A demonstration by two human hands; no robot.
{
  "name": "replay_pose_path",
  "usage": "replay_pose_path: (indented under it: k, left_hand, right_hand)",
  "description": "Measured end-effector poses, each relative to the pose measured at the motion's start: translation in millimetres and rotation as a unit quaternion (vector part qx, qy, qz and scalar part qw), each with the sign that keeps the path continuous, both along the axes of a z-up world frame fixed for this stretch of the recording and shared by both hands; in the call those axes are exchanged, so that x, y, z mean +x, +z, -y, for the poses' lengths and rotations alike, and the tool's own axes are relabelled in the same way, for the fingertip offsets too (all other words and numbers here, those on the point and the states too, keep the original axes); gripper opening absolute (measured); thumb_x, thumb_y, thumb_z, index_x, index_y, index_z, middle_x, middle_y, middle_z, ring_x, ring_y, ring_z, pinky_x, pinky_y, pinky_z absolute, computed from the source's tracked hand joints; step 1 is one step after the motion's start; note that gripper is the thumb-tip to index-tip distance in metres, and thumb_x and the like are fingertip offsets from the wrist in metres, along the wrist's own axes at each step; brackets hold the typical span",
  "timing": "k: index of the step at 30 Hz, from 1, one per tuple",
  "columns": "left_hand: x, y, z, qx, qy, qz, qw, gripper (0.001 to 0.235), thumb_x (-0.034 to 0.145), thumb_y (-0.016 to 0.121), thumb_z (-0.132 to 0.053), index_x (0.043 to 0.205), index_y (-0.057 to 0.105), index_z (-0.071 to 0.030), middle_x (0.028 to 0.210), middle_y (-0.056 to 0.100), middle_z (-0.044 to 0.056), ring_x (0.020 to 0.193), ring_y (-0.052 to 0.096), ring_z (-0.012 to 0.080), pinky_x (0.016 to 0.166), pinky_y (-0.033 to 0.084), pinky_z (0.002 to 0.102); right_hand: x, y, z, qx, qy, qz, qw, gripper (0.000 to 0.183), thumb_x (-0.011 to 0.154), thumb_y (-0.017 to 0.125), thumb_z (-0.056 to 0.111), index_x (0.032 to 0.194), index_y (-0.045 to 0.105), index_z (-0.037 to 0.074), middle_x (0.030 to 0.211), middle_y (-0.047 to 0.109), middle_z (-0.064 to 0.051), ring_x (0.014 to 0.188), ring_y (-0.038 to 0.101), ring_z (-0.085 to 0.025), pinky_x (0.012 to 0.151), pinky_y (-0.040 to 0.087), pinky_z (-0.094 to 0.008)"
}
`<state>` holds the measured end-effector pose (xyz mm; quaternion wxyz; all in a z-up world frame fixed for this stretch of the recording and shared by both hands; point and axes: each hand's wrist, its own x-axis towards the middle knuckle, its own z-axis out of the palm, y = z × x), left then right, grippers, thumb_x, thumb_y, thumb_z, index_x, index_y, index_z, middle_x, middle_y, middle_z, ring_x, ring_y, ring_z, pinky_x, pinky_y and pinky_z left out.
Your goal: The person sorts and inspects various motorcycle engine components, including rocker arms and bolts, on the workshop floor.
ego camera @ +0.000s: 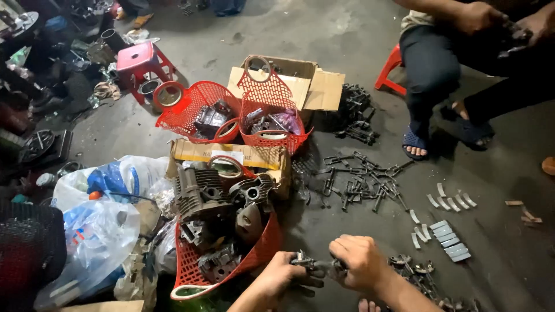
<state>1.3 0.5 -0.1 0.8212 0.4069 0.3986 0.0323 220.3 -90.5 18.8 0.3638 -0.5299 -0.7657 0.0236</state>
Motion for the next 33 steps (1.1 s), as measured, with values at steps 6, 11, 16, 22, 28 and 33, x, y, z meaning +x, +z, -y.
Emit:
replay_pose_path:
  k: [6, 11, 16, 22, 28, 33]
  left_hand:
    - [8, 1, -1, -0.033, 0.037, 0.024, 0.998, 0.031, 0.082, 0.059, 0.002, 0.112, 0.068, 0.002, 0.104, 0.080, 0.014, 0.092, 0.079, 0.0278, 0.071, 0.064, 0.040]
    - [13, 15, 4, 0.000, -0.013, -0.017, 1.000, 0.029, 0.085, 0.062, 0.001, 0.114, 0.070, 0.002, 0.100, 0.079, 0.015, 0.088, 0.078, 0.0278, 0.066, 0.061, 0.038]
    - [15, 12, 5, 0.002, 0.022, -0.021, 1.000, 0.025, 0.085, 0.061, -0.001, 0.109, 0.068, 0.001, 0.102, 0.079, 0.013, 0.088, 0.079, 0.0252, 0.065, 0.061, 0.036]
    - [23, -24, 12, 0.055, 0.127, 0.037, 0.990, 0.026, 0.079, 0.060, 0.008, 0.104, 0.066, 0.003, 0.095, 0.078, 0.013, 0.086, 0.079, 0.0247, 0.067, 0.064, 0.039]
    - [29, -5, 12, 0.273, 0.216, 0.072, 0.935, 0.028, 0.077, 0.064, 0.011, 0.103, 0.070, 0.004, 0.088, 0.073, 0.006, 0.078, 0.068, 0.0122, 0.070, 0.061, 0.032]
    - [35, 37, 2, 0.463, 0.228, 0.013, 0.856, 0.024, 0.080, 0.069, 0.006, 0.103, 0.071, 0.001, 0.084, 0.076, 0.004, 0.073, 0.064, 0.0067, 0.069, 0.055, 0.025]
  right_hand:
    - [-8, 7, 6, -0.031, -0.069, -0.065, 0.995, 0.031, 0.068, 0.079, 0.023, 0.080, 0.057, 0.006, 0.067, 0.059, -0.012, 0.061, 0.062, -0.036, 0.051, 0.048, -0.046]
    - [-7, 15, 5, 0.025, -0.048, -0.080, 0.995, 0.030, 0.070, 0.079, 0.019, 0.076, 0.052, 0.005, 0.066, 0.055, -0.013, 0.060, 0.060, -0.036, 0.052, 0.047, -0.046]
    - [-13, 9, 3, 0.023, -0.091, -0.076, 0.993, 0.023, 0.078, 0.075, 0.012, 0.073, 0.054, 0.005, 0.062, 0.056, -0.012, 0.056, 0.061, -0.035, 0.050, 0.046, -0.045]
    - [-18, -9, -1, 0.030, -0.136, -0.128, 0.982, 0.017, 0.085, 0.068, 0.006, 0.075, 0.056, 0.003, 0.061, 0.057, -0.013, 0.054, 0.061, -0.033, 0.051, 0.047, -0.043]
    - [-29, -17, -12, 0.018, -0.242, -0.223, 0.944, 0.018, 0.094, 0.060, 0.014, 0.083, 0.063, -0.001, 0.061, 0.060, -0.014, 0.051, 0.062, -0.027, 0.051, 0.048, -0.040]
    - [-33, -25, -22, -0.080, -0.299, -0.316, 0.897, 0.037, 0.101, 0.052, 0.026, 0.077, 0.064, 0.001, 0.051, 0.054, -0.009, 0.044, 0.056, -0.020, 0.048, 0.043, -0.038]
